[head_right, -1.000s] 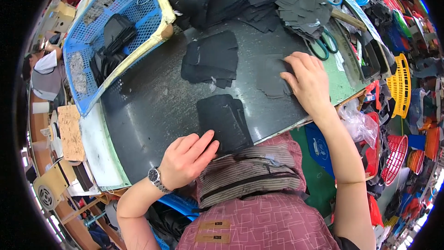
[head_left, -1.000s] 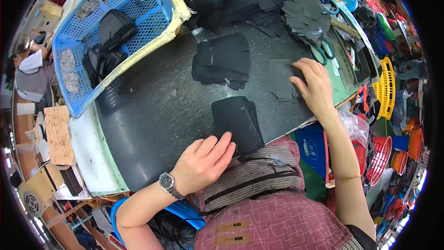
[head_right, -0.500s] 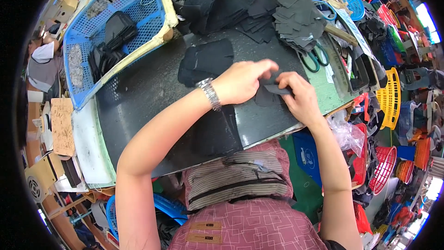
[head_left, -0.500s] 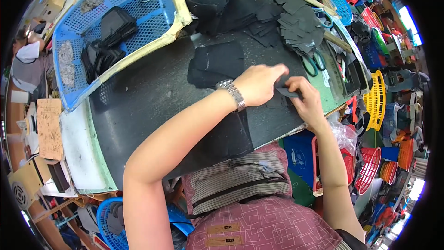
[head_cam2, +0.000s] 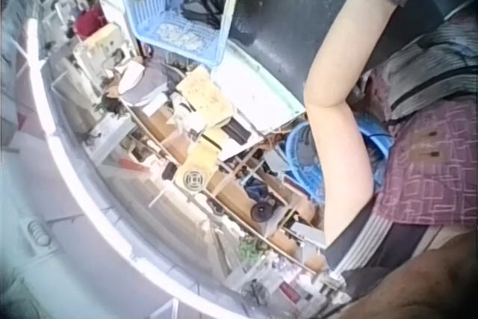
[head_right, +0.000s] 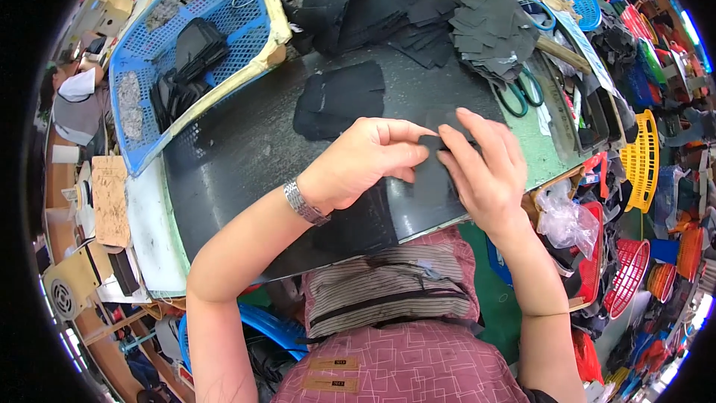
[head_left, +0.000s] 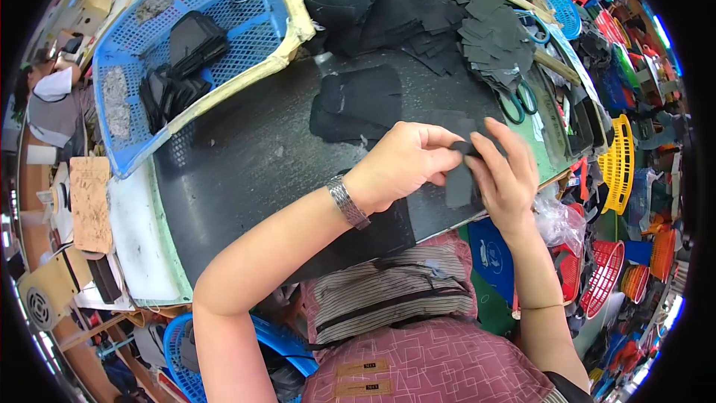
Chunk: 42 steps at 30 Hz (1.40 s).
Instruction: The recorder is picking up, aligning, and stacking pre-cut black fabric shoe components at a workbench.
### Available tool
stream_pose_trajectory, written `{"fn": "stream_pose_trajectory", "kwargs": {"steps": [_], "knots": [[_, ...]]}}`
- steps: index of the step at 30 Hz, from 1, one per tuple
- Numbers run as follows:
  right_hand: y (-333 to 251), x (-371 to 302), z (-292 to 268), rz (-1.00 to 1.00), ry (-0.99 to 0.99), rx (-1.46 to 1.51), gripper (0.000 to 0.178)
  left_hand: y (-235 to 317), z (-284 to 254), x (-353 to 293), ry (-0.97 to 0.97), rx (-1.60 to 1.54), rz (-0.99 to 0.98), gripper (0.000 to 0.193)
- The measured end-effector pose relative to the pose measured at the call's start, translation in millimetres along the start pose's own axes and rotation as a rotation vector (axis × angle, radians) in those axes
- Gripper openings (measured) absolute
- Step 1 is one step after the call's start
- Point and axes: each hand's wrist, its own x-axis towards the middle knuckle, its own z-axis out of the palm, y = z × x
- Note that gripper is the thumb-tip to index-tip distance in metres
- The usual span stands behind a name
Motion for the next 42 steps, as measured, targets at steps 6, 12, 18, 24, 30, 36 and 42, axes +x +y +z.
{"fn": "stream_pose_trajectory", "kwargs": {"steps": [6, 12, 18, 24, 30, 36, 42], "knots": [[-11, 0, 12, -0.296, 0.100, -0.309, 0.032, 15, -8, -15, 0.061, -0.128, -0.112, 0.027], [-8, -2, 7, -0.325, 0.018, 0.058, 0.021, 8, -13, -22, 0.174, -0.013, -0.049, 0.017], [19, 6, 3, 0.261, -0.083, -0.061, 0.038, 15, -31, -59, 0.370, 0.328, 0.156, 0.018], [-59, 5, -2, 0.872, -0.466, 1.109, 0.017, -5, -20, -93, 0.397, 0.482, 0.284, 0.016], [-65, -4, 5, 0.139, -0.771, 1.176, 0.010, -26, -55, -118, 0.221, 1.194, 0.411, 0.010], [-70, -4, 8, 0.240, -0.844, 1.064, 0.012, -16, -54, -117, -0.025, 1.596, 0.417, 0.006], [-73, 2, 4, 0.256, -0.925, 0.982, 0.014, -30, -25, -120, -0.035, 2.133, 0.609, 0.028]]}}
